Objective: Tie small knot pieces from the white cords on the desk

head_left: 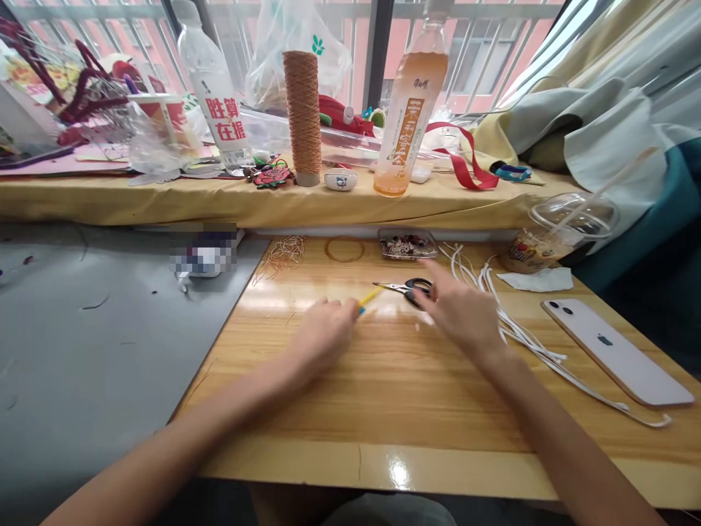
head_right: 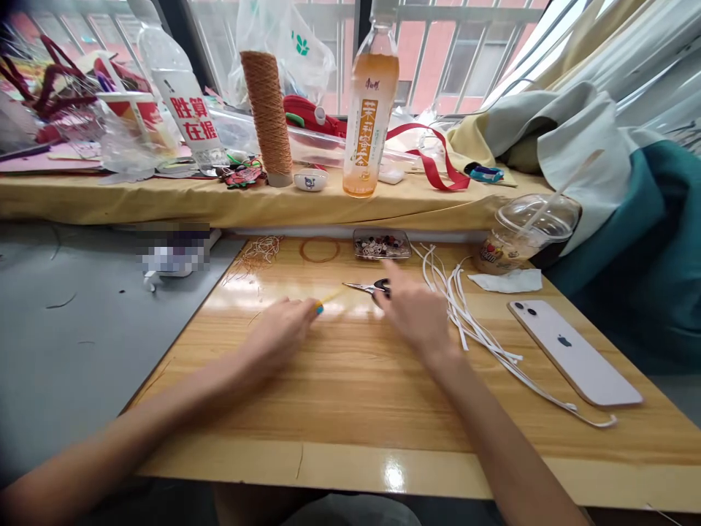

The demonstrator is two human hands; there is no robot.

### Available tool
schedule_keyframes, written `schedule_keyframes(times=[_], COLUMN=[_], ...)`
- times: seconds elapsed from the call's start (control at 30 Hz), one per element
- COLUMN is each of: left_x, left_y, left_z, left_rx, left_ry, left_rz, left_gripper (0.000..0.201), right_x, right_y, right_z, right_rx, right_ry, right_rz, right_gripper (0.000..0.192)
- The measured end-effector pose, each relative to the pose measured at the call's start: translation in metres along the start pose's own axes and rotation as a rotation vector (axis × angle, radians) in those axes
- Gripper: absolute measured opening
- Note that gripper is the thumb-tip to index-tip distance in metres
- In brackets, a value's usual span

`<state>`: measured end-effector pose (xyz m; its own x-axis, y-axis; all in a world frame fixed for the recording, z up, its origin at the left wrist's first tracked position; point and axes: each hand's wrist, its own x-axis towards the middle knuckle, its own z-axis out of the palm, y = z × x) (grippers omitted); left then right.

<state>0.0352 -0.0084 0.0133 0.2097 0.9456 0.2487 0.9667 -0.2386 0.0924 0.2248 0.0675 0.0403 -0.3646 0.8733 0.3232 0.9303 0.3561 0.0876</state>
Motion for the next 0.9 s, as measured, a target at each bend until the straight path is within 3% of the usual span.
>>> schedule_keyframes(times=[0.07, 0.17, 0.27, 0.37, 0.6, 0.8, 0.9], left_x=[0.006, 0.008, 0.005, 0.001, -0.004, -0.003, 0.000], left_y=[-0.014, -0.026, -0.028, -0.024, -0.018, -0.025, -0.027], left_z=[-0.007, -0.016, -0.017, -0.015, -0.018, -0.024, -0.025], left_rx=[0.134, 0.260, 0.284, 0.274, 0.203, 0.284, 0.347], left_ry=[-0.051, -0.128, -0.170, -0.174, -0.198, -0.326, -0.261], left_rz=[-0.153, -0.336, -0.414, -0.439, -0.496, -0.601, -0.626], left_gripper=[0.027, 0.027, 0.025, 0.026, 0.028, 0.029, 0.034], right_x=[0.013, 0.024, 0.026, 0.027, 0.025, 0.027, 0.028], right_y=[0.031, 0.063, 0.069, 0.062, 0.064, 0.071, 0.074], right_z=[0.009, 0.021, 0.030, 0.032, 0.030, 0.037, 0.045], right_rx=[-0.040, -0.103, -0.126, -0.135, -0.162, -0.179, -0.164], right_ry=[0.042, -0.144, -0.247, -0.245, -0.054, 0.114, 0.172], right_rz=[0.181, 0.266, 0.246, 0.219, 0.288, 0.267, 0.202], right_gripper=[0.041, 0.043, 0.039, 0.034, 0.031, 0.023, 0.022])
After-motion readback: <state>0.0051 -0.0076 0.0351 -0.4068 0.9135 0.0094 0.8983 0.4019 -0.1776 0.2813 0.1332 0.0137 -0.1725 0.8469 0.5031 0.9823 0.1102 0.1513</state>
